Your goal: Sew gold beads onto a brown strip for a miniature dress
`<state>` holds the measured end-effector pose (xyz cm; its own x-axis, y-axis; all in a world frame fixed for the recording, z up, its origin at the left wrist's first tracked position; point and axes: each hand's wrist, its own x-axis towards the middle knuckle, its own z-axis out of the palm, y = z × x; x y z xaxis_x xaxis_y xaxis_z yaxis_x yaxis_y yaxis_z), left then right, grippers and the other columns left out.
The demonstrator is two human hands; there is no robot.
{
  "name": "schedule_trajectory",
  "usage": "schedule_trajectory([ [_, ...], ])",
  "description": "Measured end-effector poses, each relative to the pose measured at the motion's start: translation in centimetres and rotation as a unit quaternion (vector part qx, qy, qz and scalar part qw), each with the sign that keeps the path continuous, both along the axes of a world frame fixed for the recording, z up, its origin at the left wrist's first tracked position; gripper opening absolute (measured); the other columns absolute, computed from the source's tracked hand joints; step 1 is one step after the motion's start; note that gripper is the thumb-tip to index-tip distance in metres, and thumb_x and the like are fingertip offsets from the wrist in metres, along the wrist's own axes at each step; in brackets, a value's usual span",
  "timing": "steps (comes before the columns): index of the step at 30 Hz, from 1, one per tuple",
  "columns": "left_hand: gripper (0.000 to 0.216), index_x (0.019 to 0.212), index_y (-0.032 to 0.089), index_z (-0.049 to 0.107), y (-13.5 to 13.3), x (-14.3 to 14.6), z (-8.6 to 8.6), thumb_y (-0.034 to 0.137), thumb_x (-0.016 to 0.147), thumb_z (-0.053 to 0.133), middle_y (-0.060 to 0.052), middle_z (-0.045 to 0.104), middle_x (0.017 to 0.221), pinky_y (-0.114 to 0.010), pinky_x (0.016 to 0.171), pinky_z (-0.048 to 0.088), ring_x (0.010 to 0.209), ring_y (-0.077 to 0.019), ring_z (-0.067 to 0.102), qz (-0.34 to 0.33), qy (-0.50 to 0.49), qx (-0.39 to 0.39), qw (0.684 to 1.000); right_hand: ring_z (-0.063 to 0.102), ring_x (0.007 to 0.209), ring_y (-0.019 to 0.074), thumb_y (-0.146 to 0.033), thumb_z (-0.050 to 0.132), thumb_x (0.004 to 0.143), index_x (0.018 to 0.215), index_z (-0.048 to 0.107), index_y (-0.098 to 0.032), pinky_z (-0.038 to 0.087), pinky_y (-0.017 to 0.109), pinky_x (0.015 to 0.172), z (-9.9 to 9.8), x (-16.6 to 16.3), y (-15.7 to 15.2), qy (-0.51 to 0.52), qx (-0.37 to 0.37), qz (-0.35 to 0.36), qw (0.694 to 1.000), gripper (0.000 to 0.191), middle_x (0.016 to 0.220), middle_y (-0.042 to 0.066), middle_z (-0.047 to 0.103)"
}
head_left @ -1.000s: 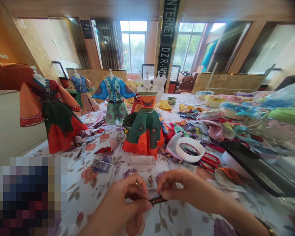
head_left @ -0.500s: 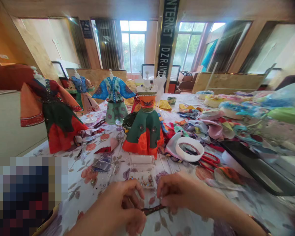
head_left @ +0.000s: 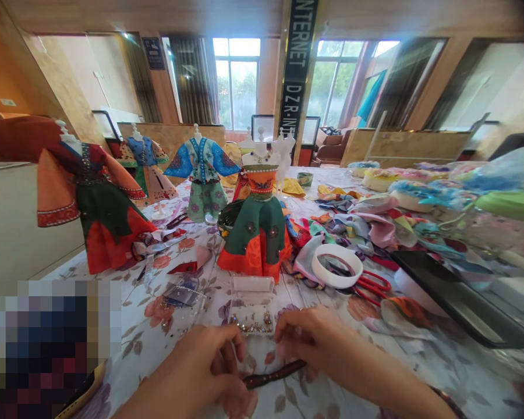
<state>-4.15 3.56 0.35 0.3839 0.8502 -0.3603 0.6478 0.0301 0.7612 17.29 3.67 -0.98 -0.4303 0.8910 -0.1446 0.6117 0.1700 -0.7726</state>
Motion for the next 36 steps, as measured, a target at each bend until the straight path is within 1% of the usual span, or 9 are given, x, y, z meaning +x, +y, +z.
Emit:
schedule_trajectory([
  [6,0.005,0.067,0.019,0.059,0.1,0.1,0.6,0.023,0.064,0.059,0.005,0.066,0.058,-0.019,0.045,0.031,0.044,-0.0114,0.054,0.012,0.058,0.041,0.997,0.055,0.048,0.0108,-0.026,0.055,0.089,0.074,0.066,-0.021,0.036,0.020,0.049,1.3,0.0,0.4,-0.055,0.273,-0.089,0.956,0.019,0.055,-0.004,0.062],
  [9,0.015,0.065,0.020,0.062,0.0,0.2,0.8,0.033,0.071,0.058,0.003,0.067,0.061,-0.020,0.043,0.030,0.044,-0.0117,0.053,0.004,0.087,0.067,0.994,0.058,0.048,0.0118,-0.027,0.050,0.091,0.081,0.065,-0.021,0.040,0.022,0.050,2.2,1.0,0.8,-0.036,0.410,-0.182,0.893,0.019,0.062,-0.003,0.066],
  [11,0.018,0.065,0.020,0.064,0.0,0.2,0.8,0.035,0.073,0.056,0.002,0.067,0.059,-0.020,0.044,0.030,0.046,-0.0125,0.054,0.004,0.093,0.083,0.992,0.064,0.058,0.0161,-0.025,0.047,0.093,0.087,0.065,-0.021,0.042,0.024,0.051,2.7,2.0,1.1,-0.096,0.468,-0.241,0.845,0.020,0.079,0.002,0.071],
  [15,0.021,0.065,0.021,0.067,0.1,0.5,0.6,0.035,0.075,0.055,0.003,0.062,0.052,-0.020,0.046,0.028,0.046,-0.0126,0.051,0.016,0.124,0.128,0.984,0.068,0.071,0.0233,-0.020,0.048,0.091,0.106,0.062,-0.017,0.041,0.028,0.046,2.6,3.6,1.7,-0.309,0.393,-0.272,0.823,0.021,0.114,0.014,0.064],
  [20,0.026,0.067,0.021,0.069,0.0,0.9,0.7,0.039,0.079,0.054,0.003,0.062,0.051,-0.022,0.049,0.030,0.046,-0.0131,0.051,0.011,0.131,0.135,0.982,0.069,0.068,0.0235,-0.006,0.045,0.088,0.098,0.064,-0.016,0.043,0.030,0.052,1.0,4.1,2.0,-0.408,0.276,-0.218,0.842,0.024,0.102,0.014,0.068],
  [24,0.027,0.071,0.023,0.070,-0.3,0.7,1.0,0.043,0.081,0.054,0.003,0.065,0.056,-0.022,0.051,0.031,0.050,-0.0124,0.051,-0.010,0.088,0.158,0.984,0.069,0.072,0.0205,0.007,0.045,0.076,0.092,0.063,-0.017,0.041,0.026,0.053,0.3,4.1,2.3,-0.403,0.291,-0.194,0.846,0.034,0.093,0.008,0.070],
  [28,0.030,0.072,0.022,0.069,-0.4,0.9,0.7,0.046,0.082,0.054,0.004,0.062,0.056,-0.020,0.051,0.032,0.052,-0.0113,0.050,-0.018,0.044,0.142,0.989,0.068,0.060,0.0207,0.008,0.043,0.071,0.084,0.061,-0.016,0.035,0.026,0.047,0.2,4.0,2.4,-0.401,0.317,-0.207,0.834,0.033,0.076,0.007,0.070],
  [32,0.032,0.071,0.019,0.066,-0.5,1.6,0.2,0.046,0.083,0.053,0.004,0.060,0.057,-0.020,0.051,0.033,0.052,-0.0100,0.049,-0.016,0.015,0.117,0.993,0.066,0.053,0.0221,0.006,0.037,0.076,0.090,0.059,-0.014,0.036,0.028,0.045,0.7,4.0,2.3,-0.391,0.365,-0.251,0.807,0.033,0.066,0.009,0.069],
  [36,0.032,0.069,0.020,0.064,-0.7,1.8,0.4,0.044,0.085,0.051,0.004,0.059,0.057,-0.020,0.052,0.037,0.054,-0.0116,0.052,0.007,0.001,0.141,0.990,0.065,0.058,0.0207,0.000,0.027,0.086,0.100,0.055,-0.012,0.042,0.029,0.048,1.3,3.9,2.3,-0.345,0.437,-0.290,0.778,0.033,0.082,0.014,0.070],
])
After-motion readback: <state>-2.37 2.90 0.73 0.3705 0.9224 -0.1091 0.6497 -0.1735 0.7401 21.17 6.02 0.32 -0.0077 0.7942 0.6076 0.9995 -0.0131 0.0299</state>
